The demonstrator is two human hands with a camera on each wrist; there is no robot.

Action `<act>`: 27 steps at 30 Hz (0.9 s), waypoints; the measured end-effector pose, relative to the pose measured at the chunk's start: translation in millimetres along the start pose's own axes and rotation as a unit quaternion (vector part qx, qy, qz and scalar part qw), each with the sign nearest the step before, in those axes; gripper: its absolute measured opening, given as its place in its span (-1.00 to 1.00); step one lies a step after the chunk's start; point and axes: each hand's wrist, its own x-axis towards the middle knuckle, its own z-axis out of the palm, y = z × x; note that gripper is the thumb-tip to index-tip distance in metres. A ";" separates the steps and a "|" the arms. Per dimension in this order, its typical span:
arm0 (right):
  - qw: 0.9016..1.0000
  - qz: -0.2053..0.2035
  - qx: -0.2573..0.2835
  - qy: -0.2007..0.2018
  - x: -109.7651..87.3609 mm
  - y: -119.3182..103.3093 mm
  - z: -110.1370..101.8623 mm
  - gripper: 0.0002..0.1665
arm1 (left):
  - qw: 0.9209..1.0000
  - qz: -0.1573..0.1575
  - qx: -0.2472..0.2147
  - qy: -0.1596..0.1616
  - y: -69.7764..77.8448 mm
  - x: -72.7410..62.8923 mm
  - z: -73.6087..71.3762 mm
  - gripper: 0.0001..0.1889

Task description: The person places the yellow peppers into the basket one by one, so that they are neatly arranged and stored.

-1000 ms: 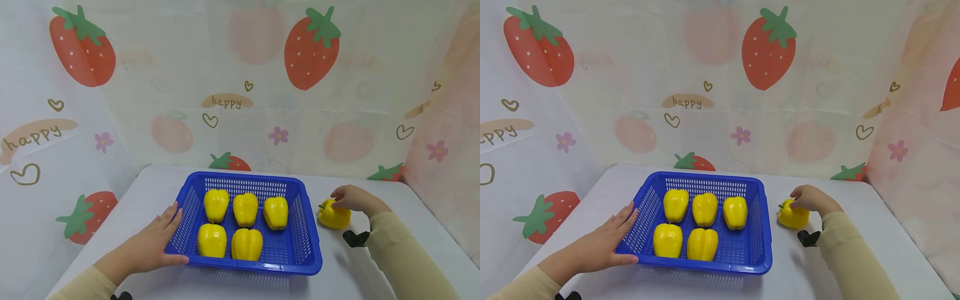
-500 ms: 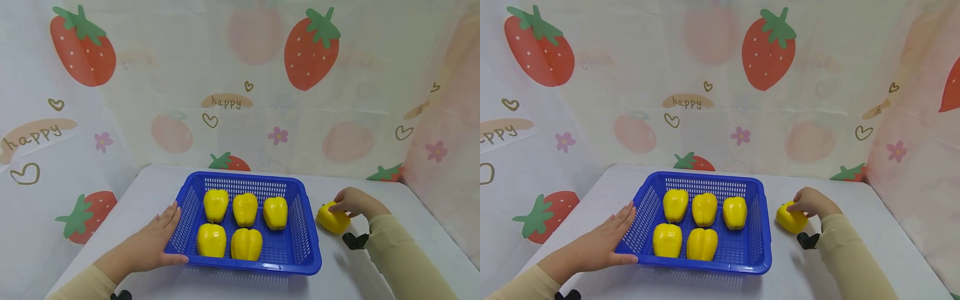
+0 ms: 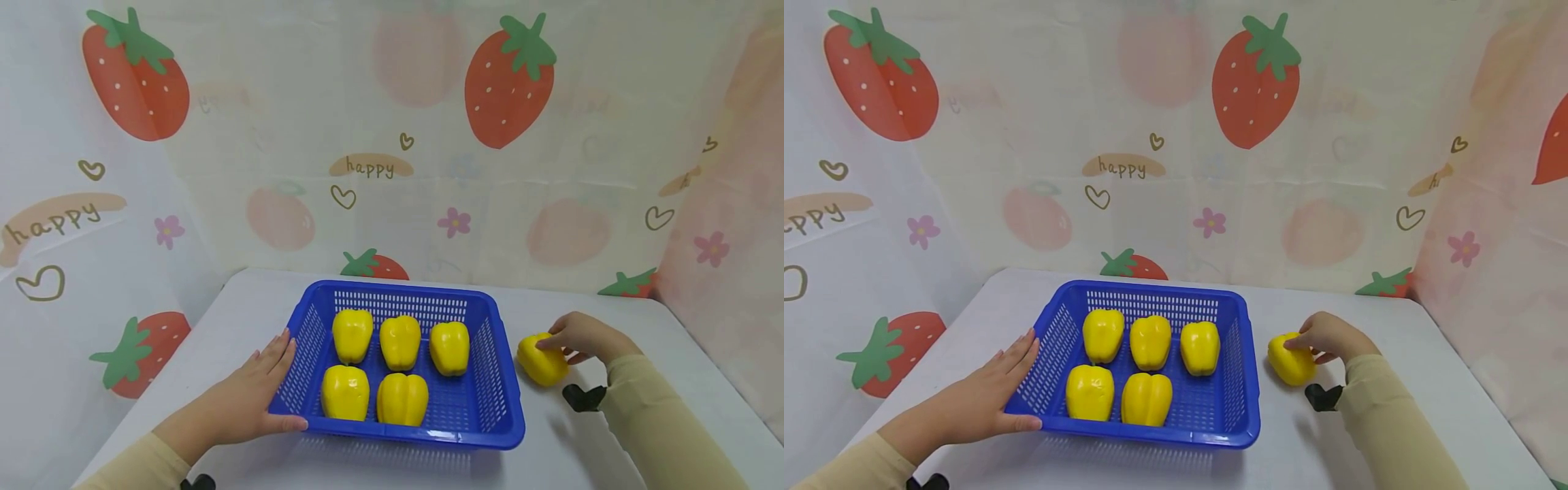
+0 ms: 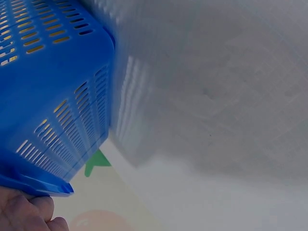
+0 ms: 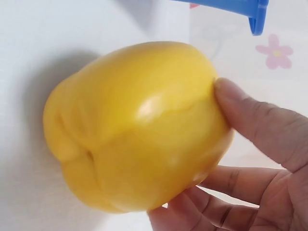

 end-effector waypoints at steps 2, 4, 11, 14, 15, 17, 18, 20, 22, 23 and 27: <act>1.000 0.005 0.009 -0.001 0.9 1.8 0.8 -0.30 | 1.000 -0.002 -0.001 0.000 -0.2 0.1 0.0 0.24; 1.000 0.008 0.015 -0.004 1.7 3.5 1.5 -0.27 | 1.000 -0.003 -0.003 0.000 -0.1 0.1 -0.1 0.24; 1.000 0.016 0.007 -0.016 2.6 5.2 3.7 -0.22 | 1.000 -0.002 -0.006 0.000 0.9 -0.3 -0.5 0.23; 1.000 0.019 -0.001 -0.014 2.9 4.7 4.6 -0.19 | 1.000 -0.002 -0.006 -0.001 1.2 -0.2 -0.6 0.23; 1.000 0.019 0.001 -0.015 3.0 4.4 5.1 -0.19 | 1.000 -0.003 -0.006 -0.001 1.2 -0.1 -0.5 0.23; 1.000 0.016 0.004 -0.018 2.9 3.7 6.1 -0.19 | 1.000 -0.004 -0.005 -0.001 1.1 0.2 -0.4 0.23; 1.000 0.016 0.008 -0.019 2.7 3.1 6.8 -0.19 | 1.000 -0.005 -0.005 -0.001 1.1 0.3 -0.3 0.23; 0.999 0.014 0.015 -0.025 2.1 1.8 8.2 -0.20 | 1.000 -0.006 -0.005 -0.001 1.1 0.5 -0.3 0.23; 0.999 0.012 0.014 -0.027 1.4 0.6 9.3 -0.20 | 1.000 -0.006 -0.005 -0.001 1.1 0.4 -0.2 0.23; 1.000 0.013 0.011 -0.027 1.1 0.0 9.8 -0.19 | 1.000 -0.006 -0.006 -0.001 1.2 0.3 -0.3 0.23; 1.000 0.011 0.002 -0.029 0.8 0.6 11.6 -0.18 | 1.000 -0.006 -0.007 -0.001 1.5 -0.2 -0.7 0.23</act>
